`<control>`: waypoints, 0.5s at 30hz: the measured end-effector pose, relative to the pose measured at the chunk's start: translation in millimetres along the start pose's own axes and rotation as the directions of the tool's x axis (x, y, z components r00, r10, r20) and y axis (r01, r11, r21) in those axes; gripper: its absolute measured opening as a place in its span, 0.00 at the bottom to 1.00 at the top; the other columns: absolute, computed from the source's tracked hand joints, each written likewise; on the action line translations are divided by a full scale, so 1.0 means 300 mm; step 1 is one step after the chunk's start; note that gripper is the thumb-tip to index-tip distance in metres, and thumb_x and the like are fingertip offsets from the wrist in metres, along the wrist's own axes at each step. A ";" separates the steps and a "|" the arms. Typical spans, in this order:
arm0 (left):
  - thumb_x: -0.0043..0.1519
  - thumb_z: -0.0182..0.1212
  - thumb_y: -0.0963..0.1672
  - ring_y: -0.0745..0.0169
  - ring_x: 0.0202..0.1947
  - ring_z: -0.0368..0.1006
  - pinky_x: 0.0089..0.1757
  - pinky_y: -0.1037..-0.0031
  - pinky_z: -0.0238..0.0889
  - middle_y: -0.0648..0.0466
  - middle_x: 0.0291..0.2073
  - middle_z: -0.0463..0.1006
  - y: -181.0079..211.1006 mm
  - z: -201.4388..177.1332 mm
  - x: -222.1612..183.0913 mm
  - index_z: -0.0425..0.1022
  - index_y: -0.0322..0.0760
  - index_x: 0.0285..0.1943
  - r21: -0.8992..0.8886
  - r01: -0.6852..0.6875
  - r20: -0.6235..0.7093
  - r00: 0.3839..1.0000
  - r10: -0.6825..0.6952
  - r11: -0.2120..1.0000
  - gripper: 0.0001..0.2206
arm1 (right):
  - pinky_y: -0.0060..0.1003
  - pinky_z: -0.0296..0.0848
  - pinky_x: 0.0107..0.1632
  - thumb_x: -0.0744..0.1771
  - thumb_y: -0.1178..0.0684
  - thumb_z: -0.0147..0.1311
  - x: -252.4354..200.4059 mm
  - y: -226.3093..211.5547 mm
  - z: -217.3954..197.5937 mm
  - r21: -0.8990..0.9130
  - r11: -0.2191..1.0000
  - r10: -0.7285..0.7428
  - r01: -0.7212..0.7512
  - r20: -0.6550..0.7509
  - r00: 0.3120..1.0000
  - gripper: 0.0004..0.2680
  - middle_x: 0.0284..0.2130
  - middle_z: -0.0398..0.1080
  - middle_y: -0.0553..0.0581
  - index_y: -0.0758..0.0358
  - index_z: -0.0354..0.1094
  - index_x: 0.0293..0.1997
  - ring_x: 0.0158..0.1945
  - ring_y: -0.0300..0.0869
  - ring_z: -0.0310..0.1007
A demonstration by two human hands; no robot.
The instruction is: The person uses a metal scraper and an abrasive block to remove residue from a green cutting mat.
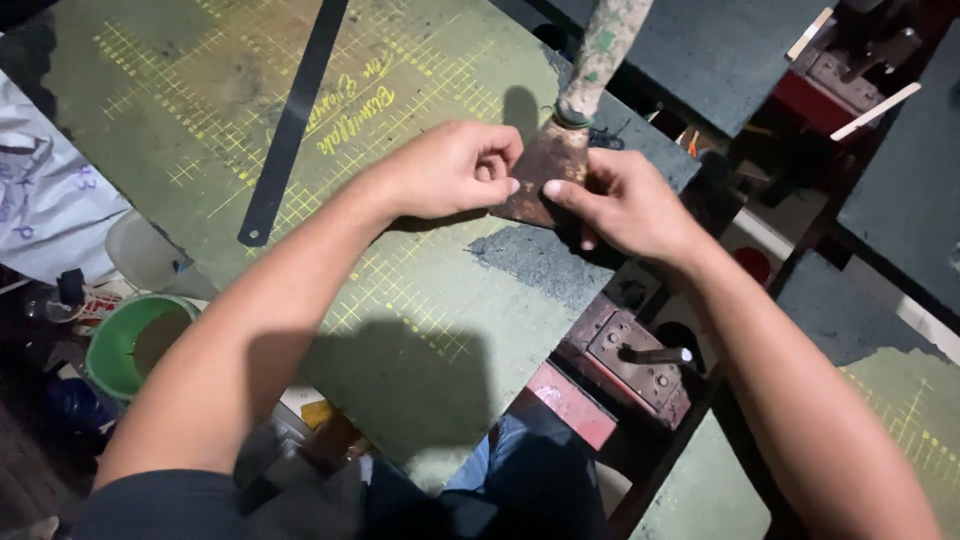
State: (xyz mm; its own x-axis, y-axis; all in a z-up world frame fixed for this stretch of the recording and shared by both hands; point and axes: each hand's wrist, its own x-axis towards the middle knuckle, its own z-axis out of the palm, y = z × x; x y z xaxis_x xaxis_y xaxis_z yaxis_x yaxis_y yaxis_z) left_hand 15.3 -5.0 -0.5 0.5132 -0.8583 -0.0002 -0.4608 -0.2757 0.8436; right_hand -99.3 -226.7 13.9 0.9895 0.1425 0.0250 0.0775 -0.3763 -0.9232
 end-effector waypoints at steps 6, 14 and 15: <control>0.61 0.62 0.42 0.73 0.25 0.66 0.33 0.80 0.62 0.62 0.25 0.80 0.032 0.012 -0.017 0.77 0.42 0.39 0.021 0.013 -0.017 1.000 -0.013 1.000 0.02 | 0.32 0.72 0.22 0.69 0.58 0.58 0.013 0.023 -0.017 -0.010 1.000 -0.005 0.005 0.033 0.999 0.06 0.17 0.70 0.59 0.67 0.66 0.35 0.16 0.42 0.74; 0.61 0.62 0.44 0.73 0.25 0.70 0.33 0.79 0.64 0.62 0.23 0.80 0.004 0.038 0.027 0.77 0.46 0.38 0.025 -0.025 -0.023 0.999 0.026 0.999 0.01 | 0.30 0.72 0.23 0.71 0.58 0.55 0.030 0.108 -0.013 -0.042 0.999 -0.012 0.012 0.002 1.000 0.06 0.18 0.69 0.57 0.65 0.65 0.36 0.17 0.41 0.74; 0.61 0.62 0.44 0.72 0.26 0.70 0.34 0.78 0.65 0.62 0.24 0.80 -0.003 0.037 0.024 0.77 0.47 0.38 0.044 -0.023 -0.019 1.000 0.024 0.999 0.01 | 0.30 0.72 0.24 0.71 0.58 0.55 0.028 0.105 -0.003 -0.047 0.999 -0.015 0.015 0.001 1.000 0.06 0.18 0.69 0.57 0.65 0.65 0.36 0.17 0.41 0.74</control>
State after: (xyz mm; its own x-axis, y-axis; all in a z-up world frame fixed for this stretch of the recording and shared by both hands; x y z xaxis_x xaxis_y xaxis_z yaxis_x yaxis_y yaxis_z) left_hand 11.3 -15.6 -7.2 0.5157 -0.8562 0.0307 -0.5039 -0.2742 0.8191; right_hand -88.6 -238.4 -14.7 0.9881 0.1489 0.0389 0.0983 -0.4165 -0.9038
